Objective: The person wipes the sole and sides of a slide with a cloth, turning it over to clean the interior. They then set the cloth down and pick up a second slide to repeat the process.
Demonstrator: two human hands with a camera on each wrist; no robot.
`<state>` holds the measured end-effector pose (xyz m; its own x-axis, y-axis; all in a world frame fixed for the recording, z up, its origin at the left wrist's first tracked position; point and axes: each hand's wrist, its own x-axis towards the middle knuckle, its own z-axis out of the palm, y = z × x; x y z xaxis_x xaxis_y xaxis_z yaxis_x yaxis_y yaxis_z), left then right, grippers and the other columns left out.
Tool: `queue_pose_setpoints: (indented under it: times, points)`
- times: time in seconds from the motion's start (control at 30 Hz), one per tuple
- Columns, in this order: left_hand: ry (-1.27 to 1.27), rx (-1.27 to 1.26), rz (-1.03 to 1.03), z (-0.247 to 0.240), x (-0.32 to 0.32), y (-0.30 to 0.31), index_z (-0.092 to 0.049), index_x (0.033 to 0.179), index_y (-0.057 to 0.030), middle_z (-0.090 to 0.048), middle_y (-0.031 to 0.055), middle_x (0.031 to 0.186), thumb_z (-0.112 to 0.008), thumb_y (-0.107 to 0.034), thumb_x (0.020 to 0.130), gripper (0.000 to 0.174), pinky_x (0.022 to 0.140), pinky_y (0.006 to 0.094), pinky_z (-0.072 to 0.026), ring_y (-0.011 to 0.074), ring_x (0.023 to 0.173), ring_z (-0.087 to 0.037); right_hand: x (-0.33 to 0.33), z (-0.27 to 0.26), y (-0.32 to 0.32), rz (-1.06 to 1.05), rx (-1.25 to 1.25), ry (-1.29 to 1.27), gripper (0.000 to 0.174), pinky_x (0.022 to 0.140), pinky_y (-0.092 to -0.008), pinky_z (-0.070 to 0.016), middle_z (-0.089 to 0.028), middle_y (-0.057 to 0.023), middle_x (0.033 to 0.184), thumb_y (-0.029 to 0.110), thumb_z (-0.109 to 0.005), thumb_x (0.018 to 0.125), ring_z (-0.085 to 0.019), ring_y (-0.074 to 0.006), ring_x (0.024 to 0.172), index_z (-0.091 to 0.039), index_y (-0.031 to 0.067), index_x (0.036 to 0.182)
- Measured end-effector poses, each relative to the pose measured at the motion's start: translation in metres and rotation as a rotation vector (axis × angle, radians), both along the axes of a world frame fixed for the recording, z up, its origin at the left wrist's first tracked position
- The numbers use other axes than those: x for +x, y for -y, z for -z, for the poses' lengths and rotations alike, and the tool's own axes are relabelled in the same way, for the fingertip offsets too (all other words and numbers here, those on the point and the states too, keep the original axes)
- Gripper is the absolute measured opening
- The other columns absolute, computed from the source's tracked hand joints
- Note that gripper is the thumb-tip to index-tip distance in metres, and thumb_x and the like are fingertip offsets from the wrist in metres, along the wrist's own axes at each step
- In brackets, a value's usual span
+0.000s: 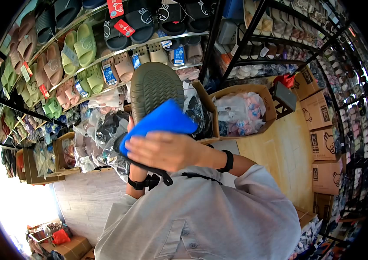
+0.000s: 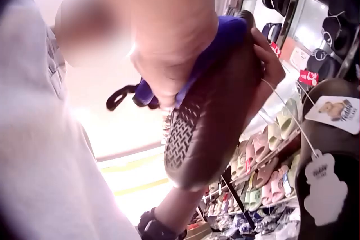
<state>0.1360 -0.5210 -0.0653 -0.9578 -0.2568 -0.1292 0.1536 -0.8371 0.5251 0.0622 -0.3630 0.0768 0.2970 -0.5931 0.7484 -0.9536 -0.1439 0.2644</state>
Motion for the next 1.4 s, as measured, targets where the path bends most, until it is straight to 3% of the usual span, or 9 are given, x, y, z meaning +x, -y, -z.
queue_pose_setpoints:
  times: [0.17,0.2,0.23,0.37,0.43,0.63,0.83,1.07,1.4]
  points:
    - [-0.571,0.464,0.368,-0.028,0.013,0.008,-0.046,0.158,-0.0004,-0.052,0.0182,0.16,-0.041,-0.066,0.107,0.083,0.123,0.0521,-0.0421,0.0351,0.141,-0.056,-0.013,-0.01,-0.006,-0.024,0.006,0.037,0.036,0.117,-0.0413,-0.0428,-0.071,-0.0063,0.143,0.022,-0.059,0.102,-0.064,-0.0205,0.134,-0.073,0.0152,0.134]
    - [-0.476,0.635,0.097,0.011,0.022,0.007,-0.047,0.158,-0.0014,-0.054,0.0192,0.158,-0.041,-0.067,0.107,0.084,0.121,0.052,-0.0439,0.0369,0.139,-0.058,-0.022,-0.019,-0.007,0.059,-0.029,0.092,0.036,0.115,-0.0429,-0.0443,-0.071,-0.0075,0.143,0.023,-0.061,0.101,-0.065,-0.0227,0.134,-0.074,0.0149,0.134]
    - [-0.494,0.568,0.118,-0.037,0.019,-0.005,-0.049,0.157,-0.0014,-0.057,0.0206,0.154,-0.043,-0.067,0.106,0.083,0.119,0.0513,-0.0471,0.038,0.136,-0.06,-0.03,-0.027,-0.007,0.141,-0.064,0.145,0.036,0.113,-0.0445,-0.0458,-0.071,-0.0086,0.143,0.023,-0.063,0.1,-0.065,-0.0249,0.133,-0.074,0.0145,0.133]
    - [-0.404,0.232,0.051,-0.033,0.02,-0.002,-0.049,0.158,-0.0086,-0.059,0.0176,0.152,-0.035,-0.065,0.109,0.076,0.116,0.0545,-0.049,0.0355,0.134,-0.06,-0.046,-0.03,0.0,0.153,-0.242,0.553,0.046,0.107,-0.0473,-0.05,-0.071,-0.0128,0.141,0.023,-0.081,0.085,-0.066,-0.0337,0.129,-0.078,0.0074,0.128]
    - [-0.512,0.604,0.166,-0.039,0.016,-0.004,-0.047,0.159,-0.0048,-0.056,0.0198,0.155,-0.043,-0.069,0.105,0.084,0.116,0.0534,-0.0492,0.0374,0.135,-0.06,-0.038,-0.022,-0.003,0.197,-0.213,0.468,0.046,0.108,-0.0467,-0.0495,-0.071,-0.0127,0.141,0.026,-0.08,0.086,-0.066,-0.0333,0.131,-0.077,0.009,0.13]
    - [-0.372,0.395,0.069,-0.012,0.027,0.008,-0.046,0.16,-0.0053,-0.055,0.0197,0.156,-0.043,-0.068,0.105,0.083,0.116,0.0535,-0.0491,0.0373,0.136,-0.059,0.019,0.007,-0.008,0.033,0.114,0.164,0.037,0.116,-0.0381,-0.0454,-0.069,-0.0071,0.145,0.016,-0.061,0.102,-0.063,-0.0198,0.136,-0.072,0.0109,0.137]
    - [-0.387,0.363,0.042,-0.028,0.04,0.0,-0.046,0.16,-0.0055,-0.055,0.0195,0.156,-0.042,-0.068,0.105,0.083,0.116,0.0536,-0.0491,0.0372,0.136,-0.059,0.034,0.029,-0.015,-0.213,0.27,0.058,0.038,0.122,-0.039,-0.0404,-0.067,-0.0081,0.147,0.016,-0.059,0.102,-0.062,-0.0223,0.138,-0.067,0.0048,0.138]
    - [-0.395,0.354,0.046,-0.023,0.028,0.016,-0.047,0.16,-0.0058,-0.056,0.0193,0.156,-0.042,-0.067,0.106,0.082,0.116,0.0537,-0.0491,0.0371,0.136,-0.06,-0.009,-0.026,-0.021,0.234,-0.01,0.327,0.04,0.114,-0.0468,-0.0434,-0.07,-0.0054,0.143,0.022,-0.064,0.097,-0.065,-0.0257,0.133,-0.073,0.0157,0.136]
    - [-0.398,0.326,0.003,-0.029,0.055,0.013,-0.047,0.16,-0.0062,-0.056,0.019,0.156,-0.042,-0.067,0.106,0.081,0.116,0.0539,-0.0491,0.037,0.135,-0.06,0.053,0.018,-0.003,-0.108,0.165,-0.067,0.038,0.119,-0.0357,-0.0377,-0.07,-0.0053,0.145,0.02,-0.056,0.104,-0.065,-0.017,0.134,-0.07,0.011,0.138]
